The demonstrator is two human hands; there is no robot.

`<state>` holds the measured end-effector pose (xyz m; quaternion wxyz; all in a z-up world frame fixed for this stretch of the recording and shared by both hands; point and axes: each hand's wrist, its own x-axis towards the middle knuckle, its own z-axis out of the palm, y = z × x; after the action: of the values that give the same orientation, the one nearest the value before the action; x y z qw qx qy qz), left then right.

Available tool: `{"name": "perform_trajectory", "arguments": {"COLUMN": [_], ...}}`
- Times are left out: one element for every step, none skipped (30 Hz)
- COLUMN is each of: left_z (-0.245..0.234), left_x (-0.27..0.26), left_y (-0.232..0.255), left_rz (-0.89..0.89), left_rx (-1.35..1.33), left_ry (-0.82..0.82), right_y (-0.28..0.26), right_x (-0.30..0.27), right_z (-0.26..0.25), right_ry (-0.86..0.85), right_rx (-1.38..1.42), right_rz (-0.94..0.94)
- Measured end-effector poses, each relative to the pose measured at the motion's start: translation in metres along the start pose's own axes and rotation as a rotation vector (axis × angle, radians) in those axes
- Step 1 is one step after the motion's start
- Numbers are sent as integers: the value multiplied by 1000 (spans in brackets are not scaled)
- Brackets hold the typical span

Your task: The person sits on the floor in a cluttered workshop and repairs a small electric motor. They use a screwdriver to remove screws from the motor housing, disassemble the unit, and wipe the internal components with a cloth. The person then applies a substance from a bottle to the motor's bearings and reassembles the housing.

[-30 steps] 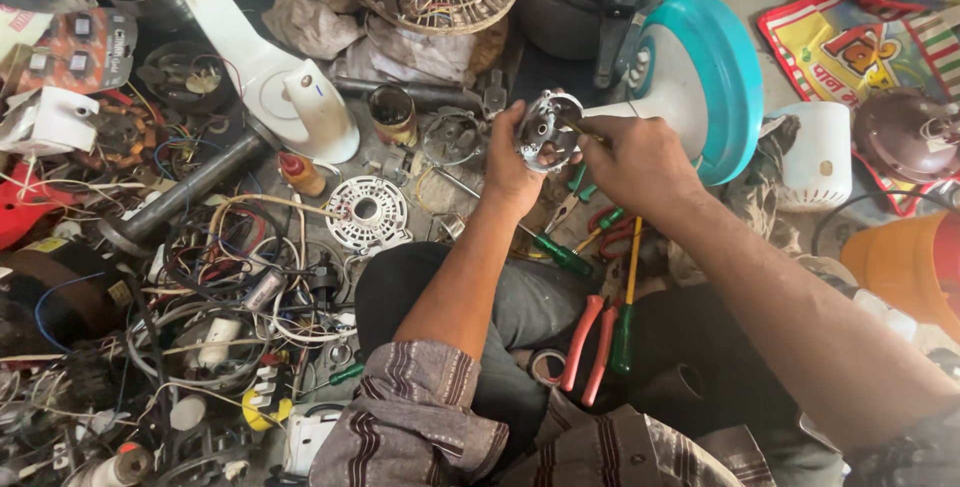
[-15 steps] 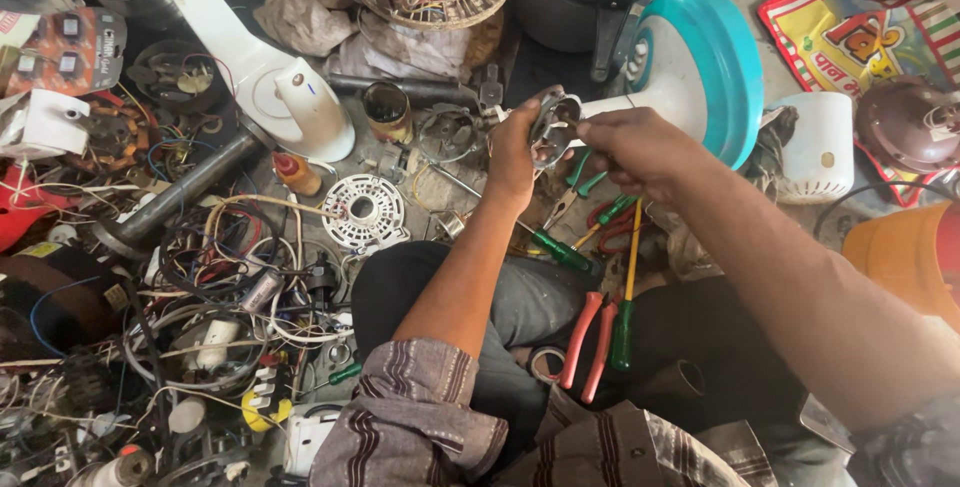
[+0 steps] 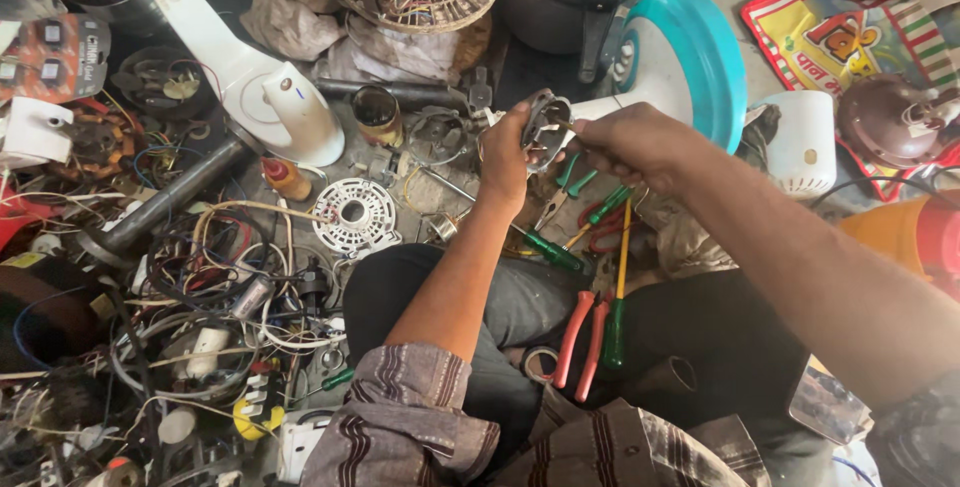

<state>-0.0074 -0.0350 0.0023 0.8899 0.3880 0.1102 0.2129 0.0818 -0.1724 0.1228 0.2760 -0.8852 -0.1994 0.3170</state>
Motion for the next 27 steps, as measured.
{"name": "perform_trajectory", "arguments": {"left_z": [1,2,3,3,3,2,-2,-3,-1,0,1,0,1,3,3,1,-1,-1,-2,-2,-2,-3,-3,-3,-1,0,-1], "left_x": [0,1,1,-1,-1,-2,-2,-2,-2,-2,-1,0,1,2,3,3,2,0,1,1,2,2,3,3,3,4,4], "left_y": [0,-1,-2,-2,-3,-3,-1,-1,-2,-3,-4,-3,-4,-6,-5,-5,-6,-7,-8,-11,-12,-12,-12,-12,-13,-12,-11], "left_rz": [-2,-20,-39,-57,-37,-17,13,30,40,51,42,34,26,0,-22,-43,-41,-39,-34,-31,-25,-19,-18,-18,-19,-27,-37], "left_rx": [0,-35,-67,-100,-73,-47,-18,-13,-6,0,-11,-22,-33,-27,-18,-8,-25,-42,-56,-60,-61,-61,-55,-49,-48,-43,-39], "left_ry": [15,5,-1,-7,-5,-3,13,4,-13,-30,-44,-57,-67,-54,-33,-12,-22,-32,-46,-50,-51,-51,-56,-61,-66,-59,-48], "right_y": [0,-1,-2,-3,-3,-3,-5,-6,-6,-7,-6,-6,-7,-8,-8,-5,-5,-6,-8,-9,-13,-18,-20,-22,-22,-21,-18], "right_x": [-8,-17,-25,-33,-37,-38,-34,-29,-23,-16,-13,-14,-16,-19,-26,-39,-45,-45,-44,-42,-38,-32,-30,-30,-33,-35,-39], "right_z": [7,12,16,19,19,17,14,11,6,1,-4,-4,-2,0,5,12,17,17,15,12,9,3,-1,-2,-2,-1,1], "right_ry": [181,358,408,456,508,465,414,359,175,-11,-193,-156,-121,-87,129,337,540,531,523,513,371,216,58,77,98,119,241], "right_rx": [-288,-576,-738,-900,-1063,-868,-672,-479,-173,130,430,416,399,382,-116,-613,-1109,-940,-769,-598,-346,-98,146,77,5,-69,-201], "right_rz": [-159,-321,-464,-609,-749,-675,-612,-545,-321,-94,136,142,147,153,-124,-407,-692,-730,-765,-795,-474,-154,170,90,13,-63,-288]}}
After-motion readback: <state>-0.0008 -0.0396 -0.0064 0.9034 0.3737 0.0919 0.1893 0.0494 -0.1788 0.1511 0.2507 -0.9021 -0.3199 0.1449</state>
